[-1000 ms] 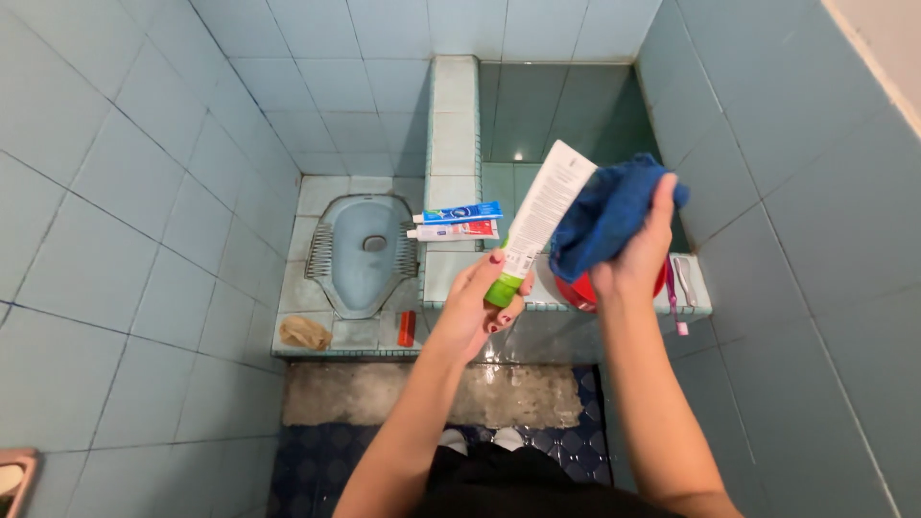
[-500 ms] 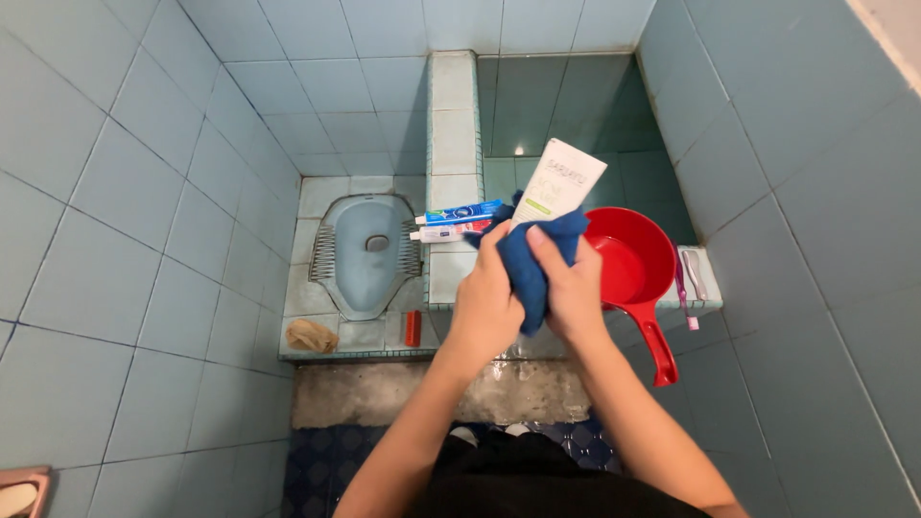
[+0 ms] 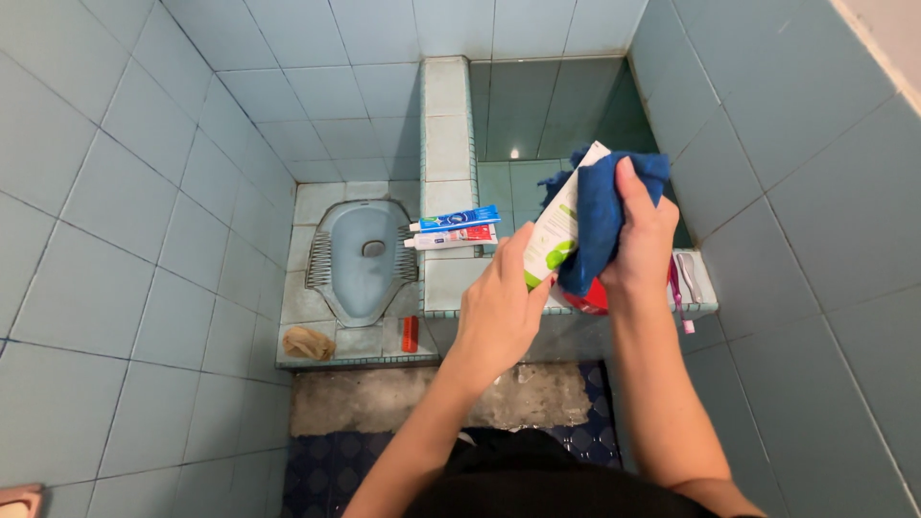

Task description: Cleaning and organizing various toiletry items on a bathroom rack using a cloth.

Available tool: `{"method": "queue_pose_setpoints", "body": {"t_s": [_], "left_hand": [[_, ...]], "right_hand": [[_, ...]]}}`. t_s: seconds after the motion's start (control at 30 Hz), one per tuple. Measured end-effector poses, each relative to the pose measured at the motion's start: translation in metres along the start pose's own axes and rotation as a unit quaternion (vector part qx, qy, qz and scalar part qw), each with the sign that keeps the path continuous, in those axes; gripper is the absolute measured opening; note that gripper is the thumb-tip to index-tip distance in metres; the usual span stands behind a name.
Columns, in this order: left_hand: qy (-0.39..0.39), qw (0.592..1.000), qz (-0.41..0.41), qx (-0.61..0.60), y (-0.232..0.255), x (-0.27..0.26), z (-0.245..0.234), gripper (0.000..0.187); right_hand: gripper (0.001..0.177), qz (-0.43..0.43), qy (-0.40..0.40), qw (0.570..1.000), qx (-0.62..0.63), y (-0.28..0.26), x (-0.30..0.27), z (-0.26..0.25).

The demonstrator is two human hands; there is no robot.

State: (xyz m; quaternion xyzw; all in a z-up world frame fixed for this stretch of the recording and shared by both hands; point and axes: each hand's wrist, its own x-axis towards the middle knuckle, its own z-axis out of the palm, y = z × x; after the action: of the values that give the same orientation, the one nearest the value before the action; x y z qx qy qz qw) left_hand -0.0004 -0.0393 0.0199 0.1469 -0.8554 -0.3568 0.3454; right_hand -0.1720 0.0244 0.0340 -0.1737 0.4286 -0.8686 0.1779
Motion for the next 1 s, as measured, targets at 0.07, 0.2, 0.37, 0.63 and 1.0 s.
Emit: {"method": "queue_pose_setpoints", "body": {"t_s": [0.07, 0.2, 0.37, 0.63, 1.0], "left_hand": [[0.005, 1.0, -0.017, 0.005, 0.003, 0.002, -0.001, 0.059], [0.035, 0.999, 0.008, 0.029, -0.002, -0.003, -0.007, 0.059], [0.067, 0.995, -0.064, -0.037, -0.008, -0.005, -0.007, 0.052], [-0.001, 0.996, -0.079, -0.045, -0.031, -0.006, -0.006, 0.054], [-0.066, 0.987, -0.114, -0.088, -0.017, -0.02, -0.021, 0.041]], "right_hand": [[0.039, 0.02, -0.008, 0.999, 0.033, -0.006, 0.006, 0.003], [0.047, 0.017, -0.051, 0.993, 0.102, -0.015, 0.032, -0.019], [0.065, -0.008, -0.142, 0.969, 0.203, -0.006, 0.006, -0.017], [0.057, 0.118, -0.159, 0.98, 0.022, 0.049, -0.046, -0.01], [0.029, 0.089, -0.101, 0.991, -0.029, 0.008, -0.012, 0.01]]}}
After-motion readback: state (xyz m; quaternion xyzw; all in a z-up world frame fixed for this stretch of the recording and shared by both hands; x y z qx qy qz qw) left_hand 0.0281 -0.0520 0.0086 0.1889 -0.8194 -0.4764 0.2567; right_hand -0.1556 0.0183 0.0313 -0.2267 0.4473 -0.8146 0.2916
